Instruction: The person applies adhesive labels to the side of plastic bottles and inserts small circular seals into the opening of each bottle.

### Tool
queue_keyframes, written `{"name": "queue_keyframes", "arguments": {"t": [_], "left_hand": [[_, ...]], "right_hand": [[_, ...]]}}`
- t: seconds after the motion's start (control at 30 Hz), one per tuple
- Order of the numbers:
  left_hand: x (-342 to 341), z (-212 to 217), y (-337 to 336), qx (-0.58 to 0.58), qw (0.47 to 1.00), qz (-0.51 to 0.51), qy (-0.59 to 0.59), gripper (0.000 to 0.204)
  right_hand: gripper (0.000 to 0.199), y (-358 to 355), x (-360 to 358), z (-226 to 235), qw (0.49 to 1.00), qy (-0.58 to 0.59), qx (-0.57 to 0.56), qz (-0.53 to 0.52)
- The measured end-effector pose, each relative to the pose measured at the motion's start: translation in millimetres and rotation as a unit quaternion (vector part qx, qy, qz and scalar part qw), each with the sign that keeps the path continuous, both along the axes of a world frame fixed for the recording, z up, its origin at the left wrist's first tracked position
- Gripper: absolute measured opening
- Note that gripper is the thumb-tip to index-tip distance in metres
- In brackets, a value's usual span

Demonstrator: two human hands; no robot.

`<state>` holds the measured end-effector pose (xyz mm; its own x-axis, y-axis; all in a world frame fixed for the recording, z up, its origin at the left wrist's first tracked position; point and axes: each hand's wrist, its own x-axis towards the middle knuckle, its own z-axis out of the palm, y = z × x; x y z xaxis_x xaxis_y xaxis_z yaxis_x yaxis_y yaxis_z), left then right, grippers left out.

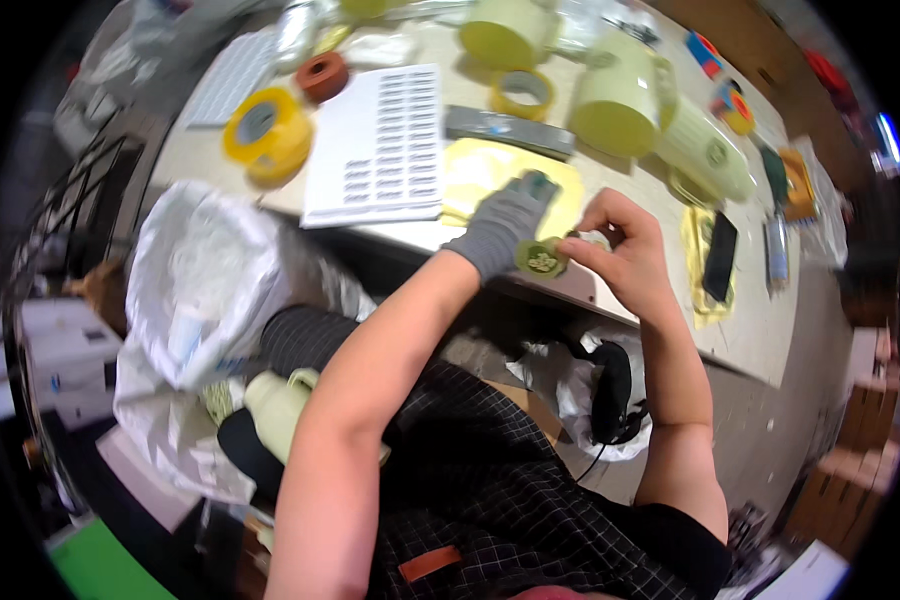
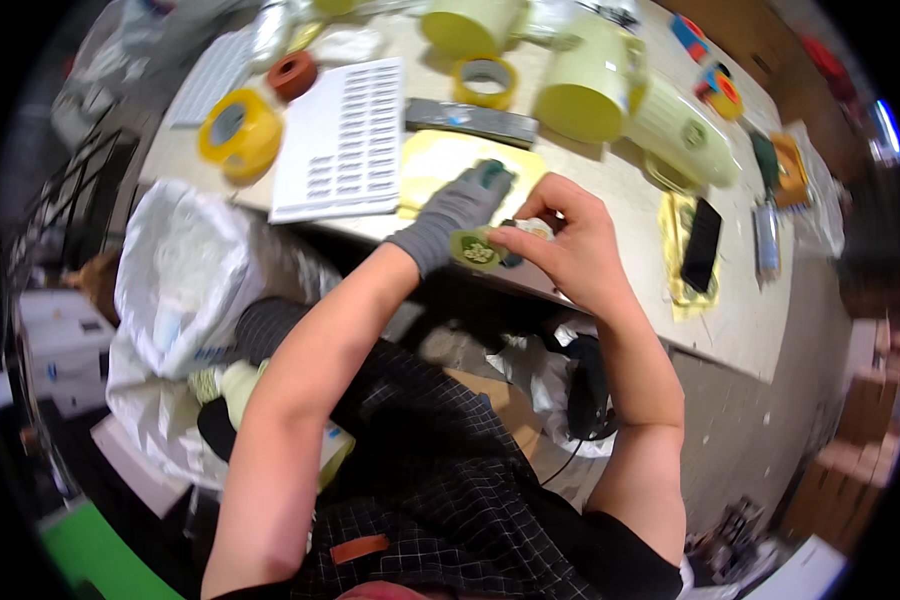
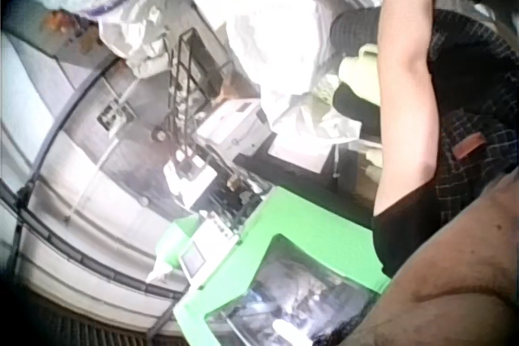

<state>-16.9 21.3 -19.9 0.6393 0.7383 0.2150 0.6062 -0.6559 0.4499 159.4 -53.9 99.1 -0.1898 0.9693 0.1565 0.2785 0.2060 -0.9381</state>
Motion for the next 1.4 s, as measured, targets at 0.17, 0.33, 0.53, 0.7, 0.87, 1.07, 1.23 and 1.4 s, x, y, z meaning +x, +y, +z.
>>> {"name": "queue_keyframes", "arguments": {"t": [0.17, 0.33, 0.53, 0.7, 0.87, 1.07, 1.23, 1.4], "left_hand": [[-45, 63, -140, -0.315, 0.921, 0.090, -0.209, 0.032], [-136, 98, -282, -0.022, 0.993, 0.108, 0.052, 0.047], [-199, 79, -424, 0.103, 0.873, 0.476, 0.017, 0.086], [-196, 43, -455, 0.091, 0.826, 0.556, -0.032, 0.099], [-193, 24, -457, 0.099, 0.815, 0.570, -0.017, 0.102], [-205, 28, -456, 0.057, 0.837, 0.544, -0.016, 0.087], [-206, 25, -454, 0.043, 0.844, 0.533, -0.045, 0.080], [-203, 24, -452, 0.062, 0.832, 0.547, -0.074, 0.076]], "right_hand": [[0.023, -13, -51, 2, 0.990, 0.046, -0.064, 0.116], [0.026, -38, -160, -21, 0.958, -0.002, -0.114, 0.262], [0.039, -76, -286, -32, 0.877, -0.109, -0.137, 0.448], [0.043, -95, -337, -50, 0.823, -0.188, -0.146, 0.516], [0.043, -108, -351, -42, 0.801, -0.285, -0.128, 0.512], [0.043, -125, -351, -31, 0.803, -0.336, 0.177, 0.460], [0.048, -116, -340, -37, 0.867, -0.302, 0.169, 0.358], [0.056, -133, -327, -59, 0.868, -0.267, 0.211, 0.361]]}}
